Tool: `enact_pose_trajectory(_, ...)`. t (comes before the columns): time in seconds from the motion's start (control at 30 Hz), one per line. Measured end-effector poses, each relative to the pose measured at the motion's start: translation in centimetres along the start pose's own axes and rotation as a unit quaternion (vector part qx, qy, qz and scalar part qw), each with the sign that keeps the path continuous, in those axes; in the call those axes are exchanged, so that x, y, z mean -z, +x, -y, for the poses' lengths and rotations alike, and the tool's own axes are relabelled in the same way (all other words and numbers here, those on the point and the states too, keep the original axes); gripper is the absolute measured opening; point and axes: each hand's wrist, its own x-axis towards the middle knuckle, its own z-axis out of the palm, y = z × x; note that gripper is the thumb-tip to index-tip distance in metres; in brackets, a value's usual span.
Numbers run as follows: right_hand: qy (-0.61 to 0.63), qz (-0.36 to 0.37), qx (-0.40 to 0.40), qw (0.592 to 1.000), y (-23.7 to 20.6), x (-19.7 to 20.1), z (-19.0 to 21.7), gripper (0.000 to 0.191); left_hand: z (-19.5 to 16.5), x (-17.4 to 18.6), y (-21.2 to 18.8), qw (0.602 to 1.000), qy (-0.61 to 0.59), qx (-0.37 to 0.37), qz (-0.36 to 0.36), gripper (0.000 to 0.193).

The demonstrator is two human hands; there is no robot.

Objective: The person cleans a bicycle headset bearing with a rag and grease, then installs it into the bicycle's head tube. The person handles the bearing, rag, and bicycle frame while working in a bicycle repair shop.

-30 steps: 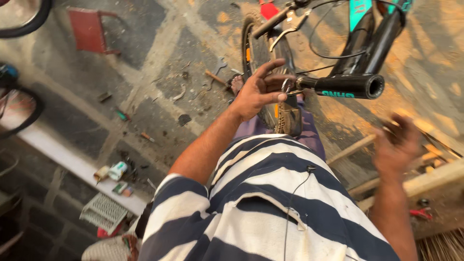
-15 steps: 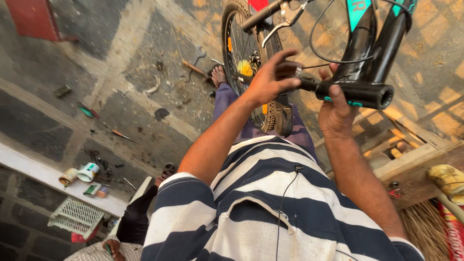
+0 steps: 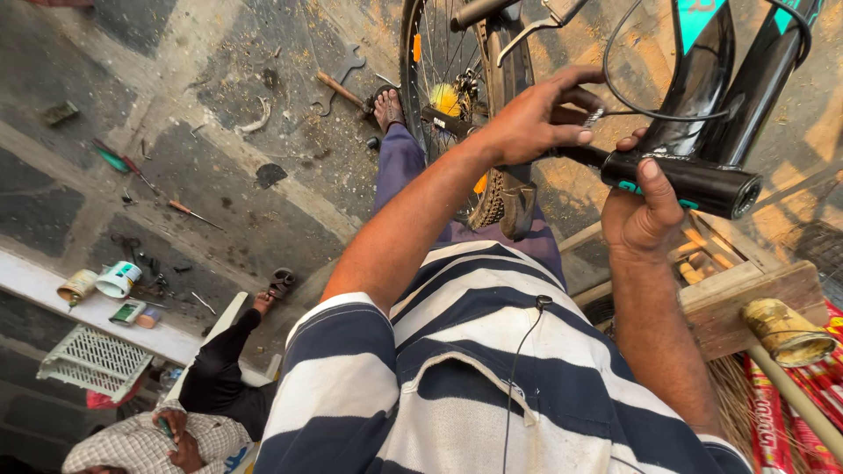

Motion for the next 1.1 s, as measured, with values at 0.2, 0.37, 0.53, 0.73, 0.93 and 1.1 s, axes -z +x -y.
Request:
enact_pose_trajectory(0.2,-0.015,0.004,0.002,1.000,-0.1,-0.2,0.2,0.054,1.0,1.0,-2.4,0.998,0.041,0.030,-0.036,0.077)
enact_pose_trajectory(0.37,-0.008,0.011,0.003,1.000,0.1,0.2,0.1,0.055,1.6,3.9,-7.8,0.991,-0.092,0.076,-0.067,0.078)
enact_pose_trajectory(0.53,-0.012,0.019,-0.003,1.000,0.1,0.3,0.4,0.059,-0.3,1.7,-10.2,0.991,-0.105,0.070,-0.048,0.080)
enact_pose_trajectory(0.73,-0.047,0.027,-0.009,0.999,-0.8,-0.2,1.7,0.059,-5.7,-3.0,-9.8,0.984,0.162,-0.001,-0.071,0.086)
enact_pose_trajectory(0.93,-0.051,-0.052,-0.022,0.997,-6.5,-0.2,2.2,0.052,-8.1,-6.1,-9.9,0.937,0.324,-0.119,-0.053,0.090)
enact_pose_trajectory(1.1,0.108,0.055,-0.198,0.973,-7.1,2.3,1.3,0.024,-8.2,-8.1,-10.3,0.905,0.394,-0.158,-0.031,0.094)
